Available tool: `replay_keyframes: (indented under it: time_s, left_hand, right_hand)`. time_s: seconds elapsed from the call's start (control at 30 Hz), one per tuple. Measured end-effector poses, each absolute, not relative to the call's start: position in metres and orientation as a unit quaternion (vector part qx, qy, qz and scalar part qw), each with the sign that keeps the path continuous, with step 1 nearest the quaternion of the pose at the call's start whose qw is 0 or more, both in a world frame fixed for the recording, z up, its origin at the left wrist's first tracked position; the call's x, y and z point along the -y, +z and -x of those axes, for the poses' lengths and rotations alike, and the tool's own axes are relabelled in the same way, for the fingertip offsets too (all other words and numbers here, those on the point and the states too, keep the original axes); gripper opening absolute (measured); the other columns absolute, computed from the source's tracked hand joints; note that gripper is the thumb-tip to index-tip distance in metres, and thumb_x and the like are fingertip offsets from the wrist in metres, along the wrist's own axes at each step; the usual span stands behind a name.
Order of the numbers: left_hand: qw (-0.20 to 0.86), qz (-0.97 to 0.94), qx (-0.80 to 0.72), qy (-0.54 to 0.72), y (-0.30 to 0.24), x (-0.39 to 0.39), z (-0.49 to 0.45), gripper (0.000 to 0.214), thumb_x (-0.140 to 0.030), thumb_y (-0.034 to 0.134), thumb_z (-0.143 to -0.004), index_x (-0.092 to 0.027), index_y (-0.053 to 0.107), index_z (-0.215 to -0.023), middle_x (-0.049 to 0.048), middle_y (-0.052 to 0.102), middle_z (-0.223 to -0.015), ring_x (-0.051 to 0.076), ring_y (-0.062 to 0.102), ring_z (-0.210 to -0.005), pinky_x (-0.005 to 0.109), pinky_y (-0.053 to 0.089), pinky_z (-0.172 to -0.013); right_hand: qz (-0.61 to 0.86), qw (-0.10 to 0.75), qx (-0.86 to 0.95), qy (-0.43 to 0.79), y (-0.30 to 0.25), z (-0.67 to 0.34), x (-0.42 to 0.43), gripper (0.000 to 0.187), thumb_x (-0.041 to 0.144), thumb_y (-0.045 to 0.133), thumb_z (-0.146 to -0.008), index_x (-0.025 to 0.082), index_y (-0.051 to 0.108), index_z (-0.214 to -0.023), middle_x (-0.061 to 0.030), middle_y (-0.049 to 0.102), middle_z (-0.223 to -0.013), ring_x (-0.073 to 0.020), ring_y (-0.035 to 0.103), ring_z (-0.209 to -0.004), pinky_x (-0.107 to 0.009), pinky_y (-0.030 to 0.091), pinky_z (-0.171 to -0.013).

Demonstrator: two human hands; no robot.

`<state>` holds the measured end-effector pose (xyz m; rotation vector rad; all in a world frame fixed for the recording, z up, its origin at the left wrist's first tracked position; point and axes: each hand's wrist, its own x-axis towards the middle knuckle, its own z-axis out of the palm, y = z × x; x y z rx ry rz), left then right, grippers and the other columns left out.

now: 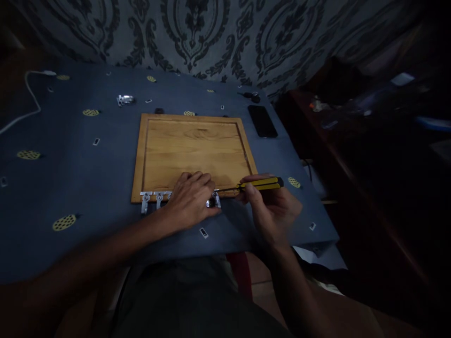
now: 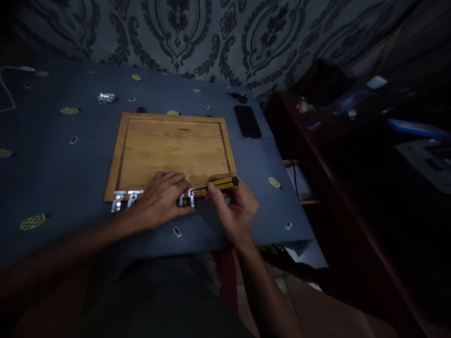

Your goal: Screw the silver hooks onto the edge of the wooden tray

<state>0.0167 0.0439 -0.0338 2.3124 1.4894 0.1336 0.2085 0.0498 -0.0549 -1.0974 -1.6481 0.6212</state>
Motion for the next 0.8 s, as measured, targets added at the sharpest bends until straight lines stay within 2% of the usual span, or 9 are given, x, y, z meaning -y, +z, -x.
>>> replay_keyframes:
  time_s: [0.13, 0.3, 0.4, 0.47, 0.53, 0.8]
  left_hand:
    - [0.188, -0.825, -0.530, 0.056, -0.036, -0.044, -0.016, 0.038, -0.046, 0.076, -0.091, -0.013, 0.067, -0.108, 0.0103, 0.068, -0.111, 0.031, 0.060, -0.115, 0.044, 0.044, -0.099]
    - [0.180, -0.827, -0.529, 0.065, -0.041, -0.042, -0.015, 0.038, -0.046, 0.077, -0.091, -0.013, 0.067, -0.108, 0.0105, 0.067, -0.112, 0.031, 0.060, -0.114, 0.043, 0.043, -0.098]
    - [0.178, -0.827, -0.529, 0.068, -0.043, -0.042, -0.014, 0.038, -0.047, 0.076, -0.091, -0.013, 0.067, -0.106, 0.0102, 0.067, -0.108, 0.029, 0.060, -0.111, 0.042, 0.043, -0.096]
    - [0.172, -0.828, -0.528, 0.076, -0.044, -0.042, -0.014, 0.038, -0.048, 0.077, -0.090, -0.014, 0.067, -0.105, 0.0093, 0.067, -0.107, 0.029, 0.060, -0.109, 0.041, 0.043, -0.094]
    - [0.169, -0.829, -0.526, 0.084, -0.046, -0.041, -0.014, 0.036, -0.047, 0.079, -0.089, -0.016, 0.066, -0.103, 0.0078, 0.067, -0.105, 0.027, 0.060, -0.107, 0.040, 0.042, -0.093]
    - [0.164, -0.827, -0.531, 0.088, -0.047, -0.041, -0.015, 0.037, -0.047, 0.081, -0.087, -0.017, 0.067, -0.105, 0.0056, 0.067, -0.108, 0.028, 0.060, -0.108, 0.040, 0.042, -0.092]
  right_hand:
    - [0.450, 0.509, 0.683, 0.268, -0.052, -0.207, -0.051, 0.010, 0.033, 0.071, -0.095, 0.024, 0.073, -0.093, 0.0010, 0.073, -0.088, -0.0106, 0.065, -0.059, -0.028, 0.057, -0.058]
    - [0.449, 0.604, 0.611, 0.246, -0.046, -0.205, -0.057, 0.012, 0.037, 0.074, -0.093, 0.026, 0.074, -0.095, 0.0013, 0.074, -0.086, -0.0121, 0.068, -0.056, -0.028, 0.057, -0.053]
    - [0.455, 0.622, 0.602, 0.208, -0.050, -0.217, -0.069, 0.014, 0.037, 0.076, -0.092, 0.025, 0.074, -0.098, -0.0009, 0.075, -0.091, -0.0153, 0.073, -0.064, -0.031, 0.060, -0.059]
    - [0.460, 0.579, 0.651, 0.172, -0.057, -0.230, -0.079, 0.013, 0.033, 0.074, -0.093, 0.024, 0.073, -0.104, -0.0034, 0.076, -0.097, -0.0196, 0.077, -0.081, -0.035, 0.063, -0.071]
    - [0.445, 0.513, 0.730, 0.075, -0.066, -0.245, -0.088, 0.012, 0.030, 0.070, -0.095, 0.025, 0.072, -0.106, -0.0054, 0.077, -0.101, -0.0228, 0.076, -0.095, -0.041, 0.062, -0.084]
    - [0.461, 0.425, 0.779, 0.016, -0.095, -0.276, -0.089, 0.016, 0.021, 0.065, -0.097, 0.024, 0.071, -0.110, -0.0059, 0.079, -0.101, -0.0215, 0.075, -0.093, -0.037, 0.061, -0.084]
